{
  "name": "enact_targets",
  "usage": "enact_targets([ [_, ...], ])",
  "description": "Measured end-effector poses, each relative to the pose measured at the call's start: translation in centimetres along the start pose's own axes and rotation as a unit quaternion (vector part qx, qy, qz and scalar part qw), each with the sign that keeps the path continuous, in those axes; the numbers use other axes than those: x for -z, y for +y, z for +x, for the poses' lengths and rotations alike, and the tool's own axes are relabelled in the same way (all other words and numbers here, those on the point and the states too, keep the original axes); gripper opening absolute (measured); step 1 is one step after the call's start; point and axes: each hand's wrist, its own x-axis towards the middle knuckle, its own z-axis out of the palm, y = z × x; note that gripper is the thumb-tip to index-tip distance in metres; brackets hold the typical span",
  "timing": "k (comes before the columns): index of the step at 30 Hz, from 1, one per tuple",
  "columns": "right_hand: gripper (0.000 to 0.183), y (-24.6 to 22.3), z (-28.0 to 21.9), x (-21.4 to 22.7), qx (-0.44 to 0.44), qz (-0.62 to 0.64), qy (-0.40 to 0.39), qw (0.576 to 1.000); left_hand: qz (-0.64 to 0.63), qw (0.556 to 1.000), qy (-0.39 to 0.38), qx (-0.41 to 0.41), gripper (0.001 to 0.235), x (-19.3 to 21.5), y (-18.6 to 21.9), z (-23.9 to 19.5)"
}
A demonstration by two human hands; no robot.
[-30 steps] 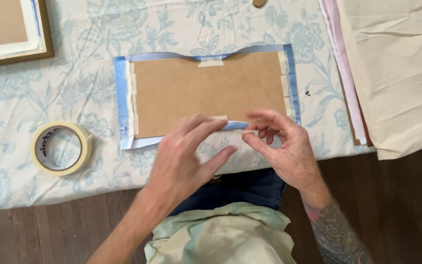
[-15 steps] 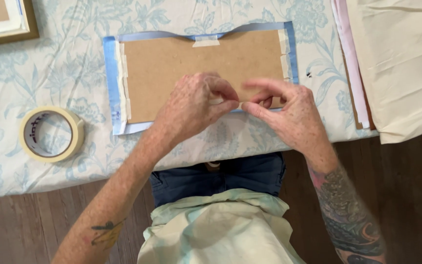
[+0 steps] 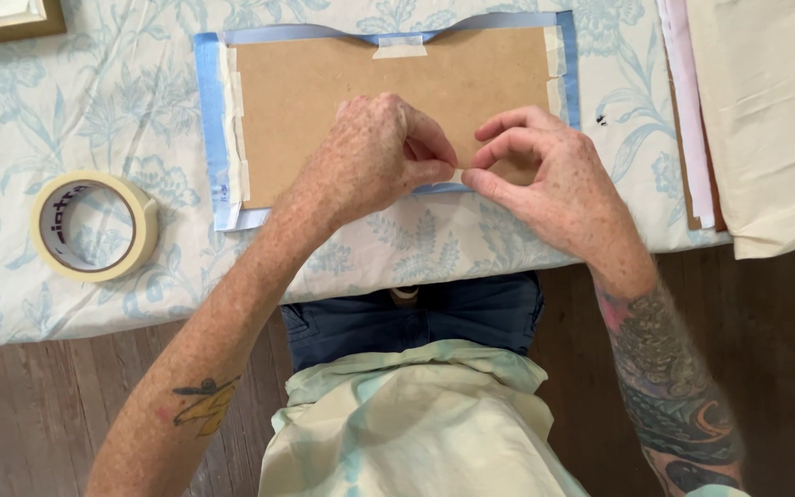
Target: Securing fabric edges to a wooden board using masking tape as part of a framing process.
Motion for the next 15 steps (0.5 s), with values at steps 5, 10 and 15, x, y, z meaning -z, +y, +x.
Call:
enact_targets([
  [5,0.01,0.0,1.1,0.0,-0.017,-0.012,-0.034,0.999,-0.009,0.999,-0.007,-0.037,0.011,1.1,0.9,-0.2],
  [10,0.011,0.2,1.4,-0.3,-0.032,-0.03,-0.043,0.998,0.024,0.999,-0.007,-0.041,0.016,0.8,0.6,0.1],
  [15,0.009,1.0,1.6,-0.5,-0.007,-0.058,-0.035,0.998,0.042,0.998,0.008,-0.035,0.011,0.3,0.4,0.4],
])
